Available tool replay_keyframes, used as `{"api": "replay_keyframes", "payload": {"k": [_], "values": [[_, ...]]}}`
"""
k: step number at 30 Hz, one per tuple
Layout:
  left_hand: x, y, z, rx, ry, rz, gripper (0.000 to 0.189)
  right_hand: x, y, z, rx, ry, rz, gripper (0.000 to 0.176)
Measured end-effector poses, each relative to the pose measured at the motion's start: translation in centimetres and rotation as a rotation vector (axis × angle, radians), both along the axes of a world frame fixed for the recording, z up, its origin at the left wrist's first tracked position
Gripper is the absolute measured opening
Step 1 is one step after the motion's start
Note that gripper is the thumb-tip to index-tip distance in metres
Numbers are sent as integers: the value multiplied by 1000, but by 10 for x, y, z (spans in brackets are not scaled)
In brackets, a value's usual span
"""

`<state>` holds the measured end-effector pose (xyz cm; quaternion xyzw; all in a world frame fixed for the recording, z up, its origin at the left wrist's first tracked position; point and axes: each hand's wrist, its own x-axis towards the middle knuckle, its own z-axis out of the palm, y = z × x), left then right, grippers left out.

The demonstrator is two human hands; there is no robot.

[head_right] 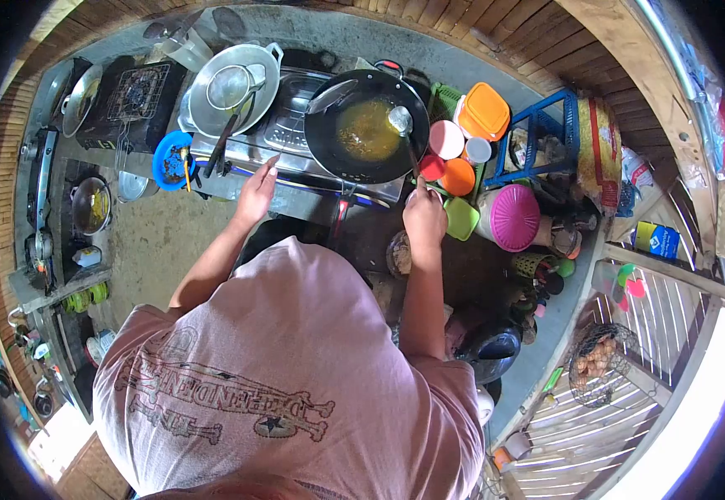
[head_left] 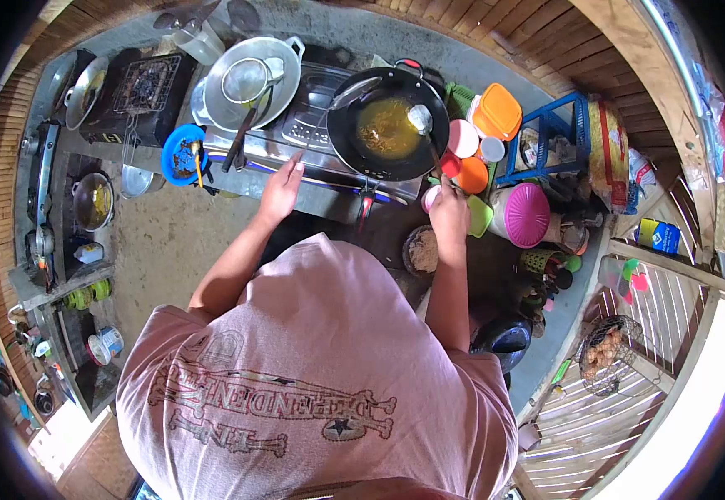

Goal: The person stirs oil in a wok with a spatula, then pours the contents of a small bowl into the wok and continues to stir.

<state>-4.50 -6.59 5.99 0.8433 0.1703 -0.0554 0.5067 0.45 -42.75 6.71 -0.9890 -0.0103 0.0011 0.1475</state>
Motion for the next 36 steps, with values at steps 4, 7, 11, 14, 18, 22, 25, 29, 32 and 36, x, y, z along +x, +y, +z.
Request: {"api": "replay_keyframes", "payload": {"k": [4, 7, 11, 14, 18, 22, 25, 29, 32, 36], "values": [[-4, 7, -30, -9, -31, 12, 48, -3, 0, -17, 298, 163, -62, 40], [-4, 6, -26, -5, -110, 7, 51, -8, -2, -41, 524, 240, -80, 38], [-5, 2, -10, -34, -16, 16, 50, -17, 6, -21, 660, 293, -113, 39], [-4, 3, -13, -34, 5, 23, 50, -21, 9, -7, 703, 150, -48, 37], [-3, 6, -25, 1, -17, 15, 50, -25, 8, 6, 405, -113, 179, 43], [-2, 6, -25, -26, -3, 17, 50, -25, 4, 12, 253, -163, 153, 50], [-1, 5, -22, -22, 6, 14, 51, -21, -1, 13, 170, -198, 109, 51], [-2, 5, -20, -5, -21, 13, 51, -15, -6, 5, 82, -124, 38, 51], [-3, 5, -22, 12, -17, 4, 51, -11, -7, -11, 44, -113, 16, 50], [-4, 6, -23, -37, 32, 10, 52, -2, -1, -21, 92, -4, -17, 46]]}}
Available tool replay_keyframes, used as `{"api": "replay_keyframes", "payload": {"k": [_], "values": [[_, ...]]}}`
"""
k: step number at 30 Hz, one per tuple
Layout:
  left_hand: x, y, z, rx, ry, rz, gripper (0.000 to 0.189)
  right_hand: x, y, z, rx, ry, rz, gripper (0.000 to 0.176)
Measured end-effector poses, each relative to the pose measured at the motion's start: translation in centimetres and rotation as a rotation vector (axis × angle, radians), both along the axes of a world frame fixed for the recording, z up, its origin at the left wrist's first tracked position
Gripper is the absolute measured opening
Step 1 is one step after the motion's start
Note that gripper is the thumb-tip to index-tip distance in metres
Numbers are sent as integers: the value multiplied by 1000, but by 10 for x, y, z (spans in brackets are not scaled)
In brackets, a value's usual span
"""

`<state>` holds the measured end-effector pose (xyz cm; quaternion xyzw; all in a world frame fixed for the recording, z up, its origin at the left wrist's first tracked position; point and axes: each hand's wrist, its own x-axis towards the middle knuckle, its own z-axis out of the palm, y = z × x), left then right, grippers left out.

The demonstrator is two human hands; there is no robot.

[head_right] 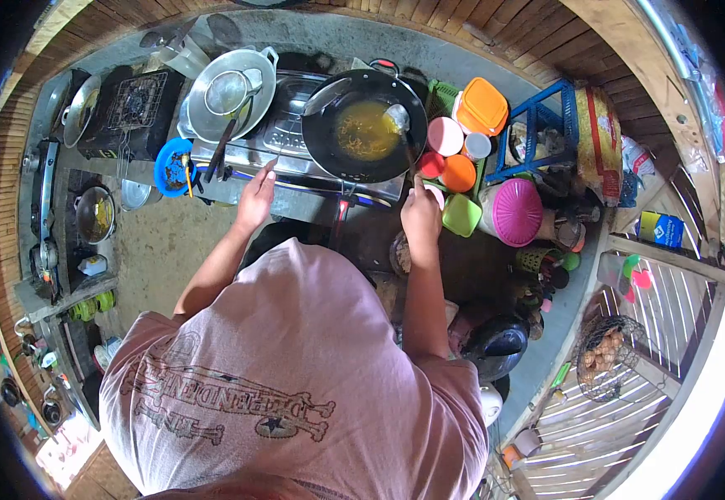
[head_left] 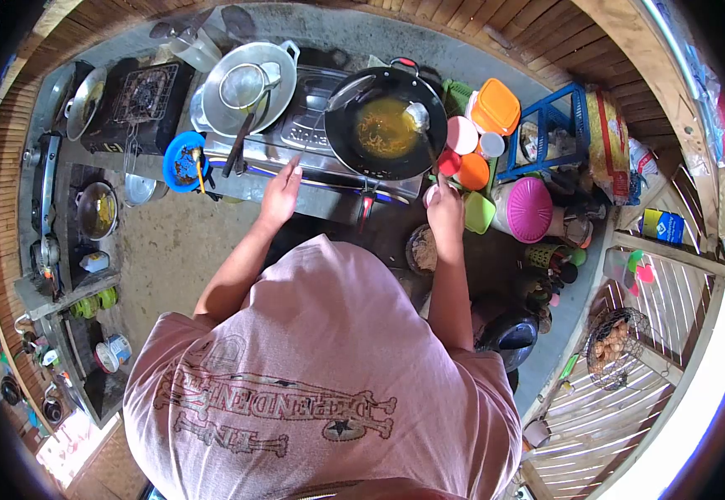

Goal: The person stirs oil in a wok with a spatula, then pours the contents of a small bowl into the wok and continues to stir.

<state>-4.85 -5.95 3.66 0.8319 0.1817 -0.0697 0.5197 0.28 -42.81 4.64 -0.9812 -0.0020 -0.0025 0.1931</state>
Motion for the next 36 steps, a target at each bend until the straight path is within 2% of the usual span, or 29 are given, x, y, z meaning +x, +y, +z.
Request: {"api": "replay_keyframes", "payload": {"k": [2, 3, 5, 6, 7, 9, 10, 12, 13, 15, 16, 18, 21, 29, 32, 35, 36], "values": [[-1, -1, 2, 4, -19, 1, 51, 4, 1, -18, 235, 159, -64, 41], [-1, -1, 3, 7, -39, 2, 51, 4, 1, -30, 235, 158, -64, 41], [-1, 0, -4, 16, -50, 7, 51, 3, 3, -49, 622, 250, -154, 38], [-1, 0, -5, 25, -62, 11, 51, 3, 7, -45, 773, 358, -230, 38], [-1, 1, -5, 26, -63, 15, 51, 2, 7, -40, 774, 359, -226, 38], [-1, 0, 1, 45, -51, 15, 51, -1, 8, -26, 939, 544, -332, 37], [0, 0, 6, 47, -52, 15, 51, -1, 9, -21, 940, 544, -332, 37], [2, 0, 18, -14, 180, 27, 50, -3, 11, -13, 927, 515, -345, 38], [2, 0, 18, -14, 180, 24, 50, -4, 10, -12, 928, 513, -347, 38], [2, 1, 16, -7, 144, 18, 50, -5, 9, -9, 575, 177, -63, 38], [1, 1, 12, -7, 144, 17, 50, -6, 8, -6, 574, 176, -64, 38], [0, -1, 6, 36, -52, 17, 50, -8, 6, 4, 306, -87, 164, 41], [1, -2, 8, 24, -38, 13, 51, -12, 4, 24, 176, -108, 186, 47], [2, 1, 4, 8, -8, 6, 50, -2, -8, -2, 147, -139, 60, 49], [2, 2, 4, -11, 14, 5, 50, 1, -6, -8, 129, -21, -2, 46], [1, 2, -2, 2, -56, 6, 50, 4, -8, -35, 222, 25, -27, 42], [1, 2, -2, 35, -128, 1, 51, 7, -3, -35, 547, 212, -147, 41]]}}
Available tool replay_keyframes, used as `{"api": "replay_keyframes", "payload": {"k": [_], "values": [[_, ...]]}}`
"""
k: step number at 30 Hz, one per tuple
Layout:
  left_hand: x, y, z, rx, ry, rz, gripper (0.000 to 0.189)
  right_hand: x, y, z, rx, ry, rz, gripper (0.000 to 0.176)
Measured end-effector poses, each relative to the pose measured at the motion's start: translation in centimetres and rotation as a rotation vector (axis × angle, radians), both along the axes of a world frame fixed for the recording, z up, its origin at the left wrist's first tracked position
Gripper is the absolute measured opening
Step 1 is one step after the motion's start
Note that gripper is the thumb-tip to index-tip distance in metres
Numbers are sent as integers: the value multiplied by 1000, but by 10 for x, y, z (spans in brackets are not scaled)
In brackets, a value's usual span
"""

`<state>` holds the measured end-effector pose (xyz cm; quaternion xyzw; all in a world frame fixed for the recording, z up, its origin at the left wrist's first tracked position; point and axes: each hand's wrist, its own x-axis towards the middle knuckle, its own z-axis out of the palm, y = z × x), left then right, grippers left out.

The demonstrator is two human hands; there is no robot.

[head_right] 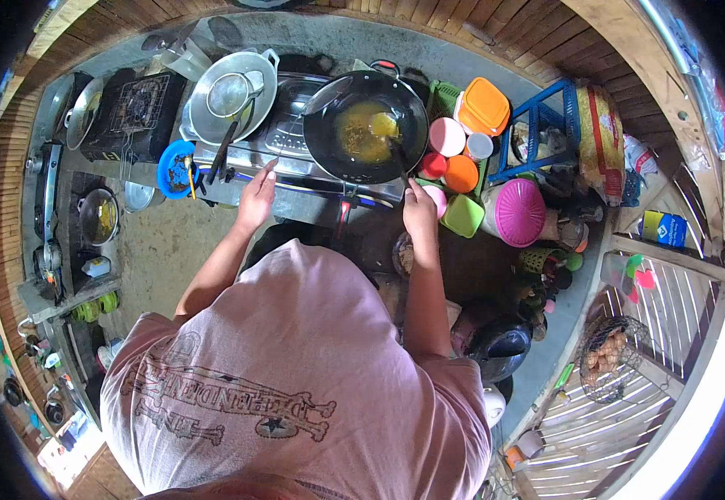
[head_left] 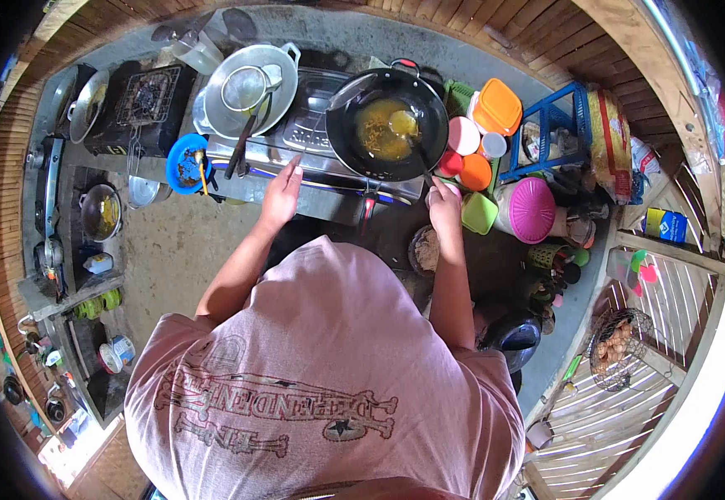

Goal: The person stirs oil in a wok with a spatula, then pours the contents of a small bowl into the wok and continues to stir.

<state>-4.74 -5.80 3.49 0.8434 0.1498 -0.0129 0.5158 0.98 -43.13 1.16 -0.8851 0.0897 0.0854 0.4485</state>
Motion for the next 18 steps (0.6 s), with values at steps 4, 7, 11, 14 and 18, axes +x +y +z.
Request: {"api": "replay_keyframes", "payload": {"k": [4, 7, 11, 14, 18], "values": [[0, -1, 1, -93, 12, 7, 48, -4, 2, 18, 864, 434, -222, 41], [0, 3, -7, -119, -12, 10, 48, -4, 2, 19, 1025, 476, -273, 43], [-1, 2, 1, -43, 18, 22, 49, -9, -10, 12, 1033, 386, -179, 41], [-1, 0, 15, -4, 66, 34, 50, -6, -9, -6, 363, -10, -22, 38], [0, -2, 10, -2, 57, 21, 50, -10, -3, 41, -262, -345, 152, 42]]}}
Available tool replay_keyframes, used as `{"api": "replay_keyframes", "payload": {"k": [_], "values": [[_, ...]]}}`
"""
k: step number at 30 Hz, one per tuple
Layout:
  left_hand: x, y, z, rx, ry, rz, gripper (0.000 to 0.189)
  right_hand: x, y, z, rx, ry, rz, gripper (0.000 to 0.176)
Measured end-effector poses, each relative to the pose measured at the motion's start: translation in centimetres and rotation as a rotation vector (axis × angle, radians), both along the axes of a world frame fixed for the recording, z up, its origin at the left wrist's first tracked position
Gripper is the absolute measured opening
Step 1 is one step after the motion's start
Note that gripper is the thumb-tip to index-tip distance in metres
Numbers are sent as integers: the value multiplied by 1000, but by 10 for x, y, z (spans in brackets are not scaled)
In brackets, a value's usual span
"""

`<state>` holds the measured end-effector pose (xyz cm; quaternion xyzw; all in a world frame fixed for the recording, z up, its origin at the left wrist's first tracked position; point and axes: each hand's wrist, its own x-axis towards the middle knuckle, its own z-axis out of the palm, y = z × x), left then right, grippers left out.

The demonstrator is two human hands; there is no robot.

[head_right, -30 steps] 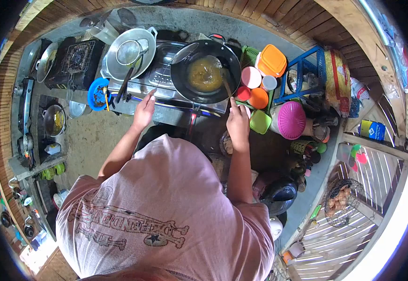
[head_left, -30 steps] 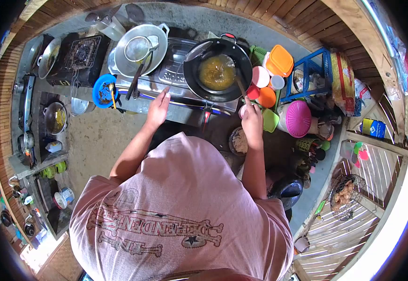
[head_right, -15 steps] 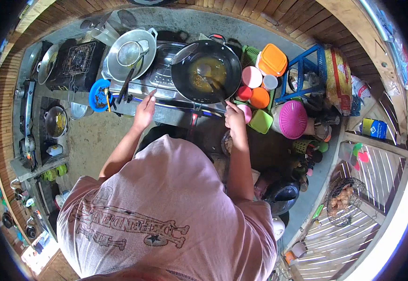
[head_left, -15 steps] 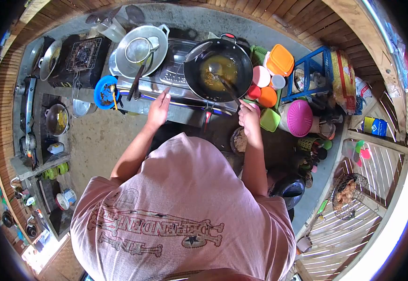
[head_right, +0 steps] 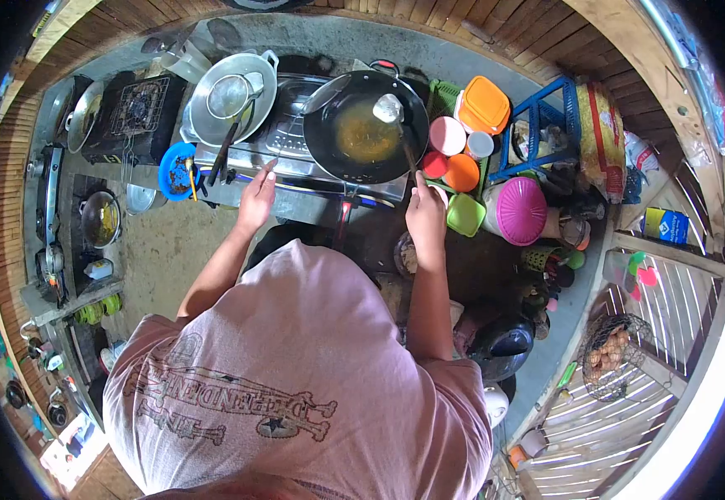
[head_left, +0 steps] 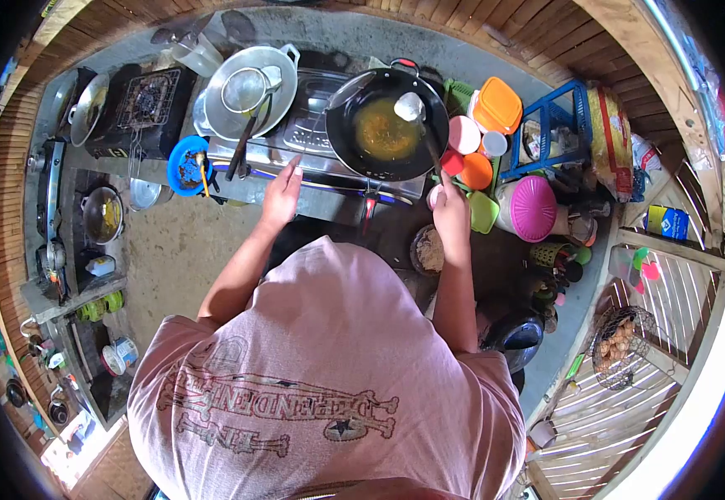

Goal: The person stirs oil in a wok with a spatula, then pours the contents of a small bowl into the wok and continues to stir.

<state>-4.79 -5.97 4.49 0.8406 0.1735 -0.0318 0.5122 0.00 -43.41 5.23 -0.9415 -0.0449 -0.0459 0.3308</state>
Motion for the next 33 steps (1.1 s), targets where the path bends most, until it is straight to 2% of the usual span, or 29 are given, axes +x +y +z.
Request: {"api": "replay_keyframes", "payload": {"k": [1, 3, 7, 9, 10, 11, 13, 15, 17, 18, 19, 22, 23, 25, 27, 30, 33], "values": [[0, -1, -3, 0, 0, -3, 50, 0, 2, 4, 0, 0, -3, 42], [0, -4, -4, 8, -46, -25, 48, 1, 5, 7, -217, -23, -43, 43], [0, -7, 6, 10, 44, -27, 50, 3, 10, -6, -300, 18, -65, 41], [-1, -8, 0, 11, -49, -26, 50, 7, 11, -15, -19, 320, -131, 40], [-1, -7, 0, 12, -49, -27, 50, 7, 10, -26, 136, 327, -116, 40], [-1, -7, 1, -6, -41, -28, 50, 5, 7, -37, 136, 327, -117, 40], [0, -6, 3, -24, -34, -26, 50, 5, 11, -36, 494, 608, -205, 40], [0, -4, 6, -14, 52, -31, 50, 0, 11, -32, 554, 686, -241, 39], [-1, -4, 5, -27, 43, -17, 50, -5, 12, -27, 520, 237, -68, 38], [-2, -4, 3, -41, 33, -6, 50, -5, 11, -6, 421, 358, -74, 38], [-2, -4, -1, -41, 33, -8, 50, -5, 11, 5, 421, 358, -76, 38], [0, -3, -5, -22, -63, -11, 50, -6, 9, 19, 153, 46, 9, 41], [0, -2, -3, -37, -4, -10, 51, -5, 8, 23, 153, 46, 7, 41], [1, -3, -4, -52, 55, -12, 51, -4, 7, 30, -40, -21, -12, 43], [2, -4, -10, -27, -50, -6, 52, -4, 5, 29, -76, -91, -5, 44], [2, -3, -7, -35, 14, -16, 51, -5, 5, 30, -191, -43, -22, 46], [2, -5, 0, -19, -30, -20, 50, -8, 5, 27, -272, -57, -16, 47]]}}
